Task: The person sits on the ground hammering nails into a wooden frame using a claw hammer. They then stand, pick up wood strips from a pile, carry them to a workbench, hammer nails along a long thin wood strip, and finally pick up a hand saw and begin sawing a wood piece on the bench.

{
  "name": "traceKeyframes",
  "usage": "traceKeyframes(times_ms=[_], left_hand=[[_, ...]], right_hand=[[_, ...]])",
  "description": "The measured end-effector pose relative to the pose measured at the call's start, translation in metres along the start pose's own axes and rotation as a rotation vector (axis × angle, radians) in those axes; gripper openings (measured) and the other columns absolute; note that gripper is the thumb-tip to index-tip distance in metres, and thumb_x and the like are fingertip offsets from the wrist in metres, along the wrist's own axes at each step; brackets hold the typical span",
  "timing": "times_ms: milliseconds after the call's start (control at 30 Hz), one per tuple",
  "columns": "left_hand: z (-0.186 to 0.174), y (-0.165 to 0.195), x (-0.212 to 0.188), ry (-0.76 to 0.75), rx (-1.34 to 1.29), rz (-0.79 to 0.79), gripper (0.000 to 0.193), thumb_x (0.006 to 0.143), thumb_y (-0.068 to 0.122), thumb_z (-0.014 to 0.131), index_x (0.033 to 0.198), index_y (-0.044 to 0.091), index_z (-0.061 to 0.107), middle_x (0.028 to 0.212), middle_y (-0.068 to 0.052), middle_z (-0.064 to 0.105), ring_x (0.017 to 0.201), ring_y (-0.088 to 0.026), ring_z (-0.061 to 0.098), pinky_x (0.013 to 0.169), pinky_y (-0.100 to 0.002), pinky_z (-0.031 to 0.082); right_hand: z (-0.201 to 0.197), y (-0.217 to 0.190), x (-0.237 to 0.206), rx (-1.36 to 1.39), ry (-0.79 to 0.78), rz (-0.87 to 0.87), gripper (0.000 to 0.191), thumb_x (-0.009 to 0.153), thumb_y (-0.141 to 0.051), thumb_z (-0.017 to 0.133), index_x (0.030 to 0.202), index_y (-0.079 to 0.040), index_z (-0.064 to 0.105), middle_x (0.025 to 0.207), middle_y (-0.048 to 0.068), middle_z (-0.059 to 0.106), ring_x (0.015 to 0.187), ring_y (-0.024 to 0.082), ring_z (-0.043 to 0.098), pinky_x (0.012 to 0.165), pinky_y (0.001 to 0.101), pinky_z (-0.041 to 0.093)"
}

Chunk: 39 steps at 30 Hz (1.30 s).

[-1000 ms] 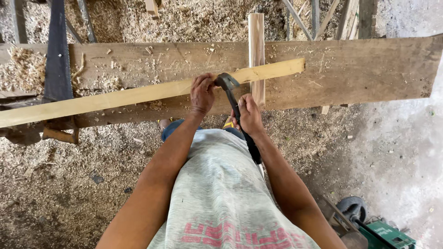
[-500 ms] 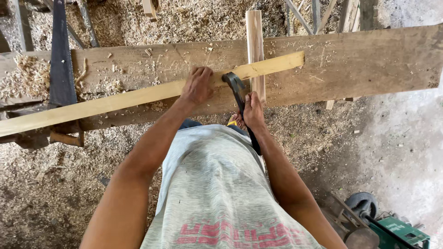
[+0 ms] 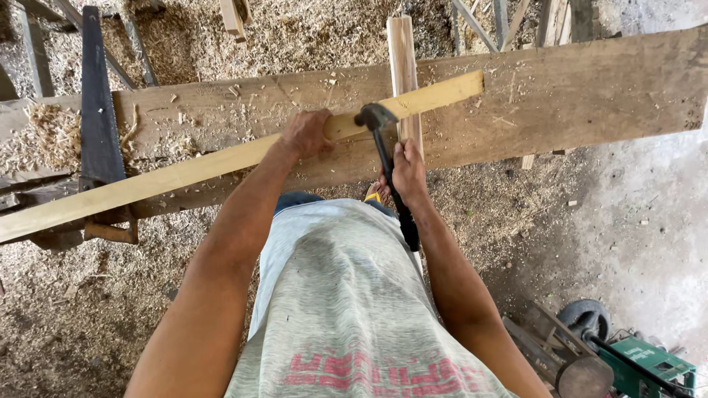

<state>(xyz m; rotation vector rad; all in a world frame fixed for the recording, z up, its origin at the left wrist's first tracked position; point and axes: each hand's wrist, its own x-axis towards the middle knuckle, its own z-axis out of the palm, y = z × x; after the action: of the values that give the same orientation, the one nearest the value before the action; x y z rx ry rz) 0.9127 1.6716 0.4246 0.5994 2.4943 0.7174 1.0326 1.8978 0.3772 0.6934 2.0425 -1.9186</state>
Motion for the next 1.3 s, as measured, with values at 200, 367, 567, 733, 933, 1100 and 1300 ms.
traceKeyframes(times_ms=[200, 367, 567, 733, 933, 1100, 1300], left_hand=[[-0.006, 0.001, 0.005, -0.055, -0.052, -0.070, 0.050, 0.081, 0.035, 0.086, 0.118, 0.008, 0.067, 0.102, -0.013, 0.075, 0.088, -0.028, 0.074, 0.080, -0.041, 0.061], [-0.007, 0.000, 0.005, -0.042, 0.015, -0.049, 0.055, 0.079, 0.033, 0.089, 0.120, 0.006, 0.065, 0.098, -0.015, 0.075, 0.086, -0.029, 0.073, 0.080, -0.042, 0.060], [-0.005, -0.002, 0.000, 0.087, -0.006, 0.060, 0.058, 0.073, 0.032, 0.092, 0.116, 0.004, 0.066, 0.097, -0.019, 0.075, 0.093, -0.036, 0.072, 0.084, -0.047, 0.056], [-0.005, -0.001, 0.004, 0.039, 0.044, 0.008, 0.048, 0.072, 0.028, 0.091, 0.111, 0.009, 0.069, 0.098, -0.016, 0.076, 0.095, -0.036, 0.072, 0.087, -0.047, 0.056], [-0.005, -0.006, 0.005, 0.049, -0.040, 0.004, 0.065, 0.073, 0.036, 0.092, 0.123, 0.005, 0.065, 0.096, -0.019, 0.074, 0.093, -0.036, 0.072, 0.084, -0.047, 0.056], [-0.003, -0.008, 0.006, 0.034, 0.037, 0.021, 0.063, 0.073, 0.037, 0.094, 0.120, 0.005, 0.067, 0.098, -0.022, 0.074, 0.095, -0.039, 0.070, 0.084, -0.049, 0.055], [0.000, -0.008, 0.009, -0.047, 0.133, -0.017, 0.040, 0.081, 0.029, 0.086, 0.111, 0.008, 0.071, 0.101, -0.012, 0.075, 0.092, -0.031, 0.073, 0.081, -0.043, 0.059]], right_hand=[[0.001, -0.013, -0.001, -0.022, 0.007, -0.097, 0.020, 0.114, -0.028, 0.033, 0.105, -0.011, 0.039, 0.065, 0.007, 0.061, 0.043, 0.015, 0.057, 0.034, 0.0312, 0.045], [0.007, -0.023, -0.017, -0.158, -0.030, -0.295, 0.020, 0.114, -0.027, 0.034, 0.104, -0.010, 0.037, 0.061, 0.007, 0.058, 0.041, 0.016, 0.057, 0.031, 0.0317, 0.045], [0.026, -0.023, -0.023, -0.326, -0.035, -0.344, 0.020, 0.113, -0.029, 0.035, 0.107, -0.011, 0.040, 0.058, 0.007, 0.056, 0.039, 0.015, 0.057, 0.033, 0.0318, 0.044], [0.041, -0.028, -0.018, -0.330, -0.034, -0.197, 0.021, 0.113, -0.029, 0.038, 0.105, -0.010, 0.040, 0.058, 0.006, 0.058, 0.039, 0.015, 0.056, 0.033, 0.0317, 0.043], [0.018, -0.064, -0.042, -0.137, -0.119, -0.504, 0.024, 0.112, -0.027, 0.033, 0.122, -0.006, 0.040, 0.062, 0.005, 0.059, 0.037, 0.011, 0.052, 0.031, 0.0286, 0.041], [0.007, -0.050, -0.056, 0.081, -0.061, -0.592, 0.027, 0.116, -0.028, 0.037, 0.129, -0.005, 0.042, 0.067, 0.007, 0.058, 0.044, 0.013, 0.054, 0.035, 0.0298, 0.042], [0.040, 0.002, -0.004, -0.616, 0.127, -0.419, 0.032, 0.117, -0.034, 0.040, 0.122, -0.002, 0.046, 0.069, 0.010, 0.063, 0.050, 0.016, 0.060, 0.042, 0.0306, 0.047]])
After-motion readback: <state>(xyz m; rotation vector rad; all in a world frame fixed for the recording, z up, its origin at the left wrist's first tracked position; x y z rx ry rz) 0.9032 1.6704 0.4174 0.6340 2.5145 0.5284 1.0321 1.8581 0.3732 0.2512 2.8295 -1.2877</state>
